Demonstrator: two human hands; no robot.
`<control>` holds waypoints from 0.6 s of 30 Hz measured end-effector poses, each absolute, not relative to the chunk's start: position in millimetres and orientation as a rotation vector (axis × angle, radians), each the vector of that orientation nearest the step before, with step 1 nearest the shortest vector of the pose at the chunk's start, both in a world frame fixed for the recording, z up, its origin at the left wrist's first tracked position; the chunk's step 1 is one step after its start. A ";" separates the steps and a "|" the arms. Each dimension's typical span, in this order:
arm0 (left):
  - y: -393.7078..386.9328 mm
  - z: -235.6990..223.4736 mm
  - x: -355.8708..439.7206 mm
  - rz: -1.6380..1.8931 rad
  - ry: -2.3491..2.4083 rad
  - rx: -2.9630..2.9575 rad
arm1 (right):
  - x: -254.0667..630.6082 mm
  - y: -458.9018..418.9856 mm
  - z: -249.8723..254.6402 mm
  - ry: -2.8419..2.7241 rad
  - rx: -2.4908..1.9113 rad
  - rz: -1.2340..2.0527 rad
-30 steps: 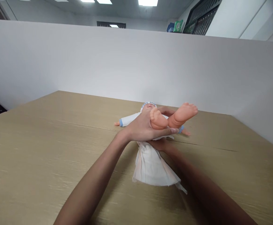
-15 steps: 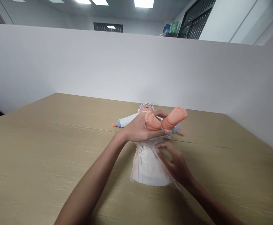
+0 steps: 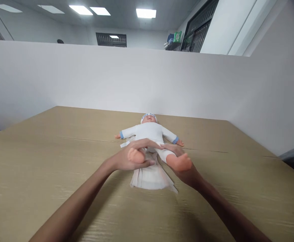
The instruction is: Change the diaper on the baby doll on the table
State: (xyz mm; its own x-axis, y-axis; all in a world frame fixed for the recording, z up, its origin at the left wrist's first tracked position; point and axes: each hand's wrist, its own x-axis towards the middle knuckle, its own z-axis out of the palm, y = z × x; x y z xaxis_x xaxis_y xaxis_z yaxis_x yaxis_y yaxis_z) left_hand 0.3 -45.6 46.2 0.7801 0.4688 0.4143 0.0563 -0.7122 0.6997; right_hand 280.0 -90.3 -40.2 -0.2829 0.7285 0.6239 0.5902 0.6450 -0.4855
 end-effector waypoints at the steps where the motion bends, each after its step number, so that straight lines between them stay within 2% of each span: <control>1: -47.8 39.8 -9.3 0.743 0.383 2.337 | 287.1 -93.5 -45.4 -2.024 -1.010 0.189; 7: -44.4 -17.8 -56.2 0.520 0.242 2.558 | 320.6 -99.4 -78.8 -2.370 -0.836 -0.116; 10: -39.5 -42.6 -65.5 0.464 0.210 2.657 | 327.1 -96.6 -90.2 -2.421 -0.854 -0.130; 18: -39.9 -43.4 -67.1 0.281 0.261 2.703 | 326.0 -95.8 -100.1 -2.454 -0.861 -0.090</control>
State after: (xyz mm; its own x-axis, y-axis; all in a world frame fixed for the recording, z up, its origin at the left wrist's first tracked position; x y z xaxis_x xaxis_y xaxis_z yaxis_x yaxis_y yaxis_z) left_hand -67.1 -39.9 -43.4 0.9622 0.2228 0.1568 0.1406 -0.8991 0.4146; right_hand 326.0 -95.8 -100.1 -0.6548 0.5621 0.5052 0.5975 0.7943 -0.1094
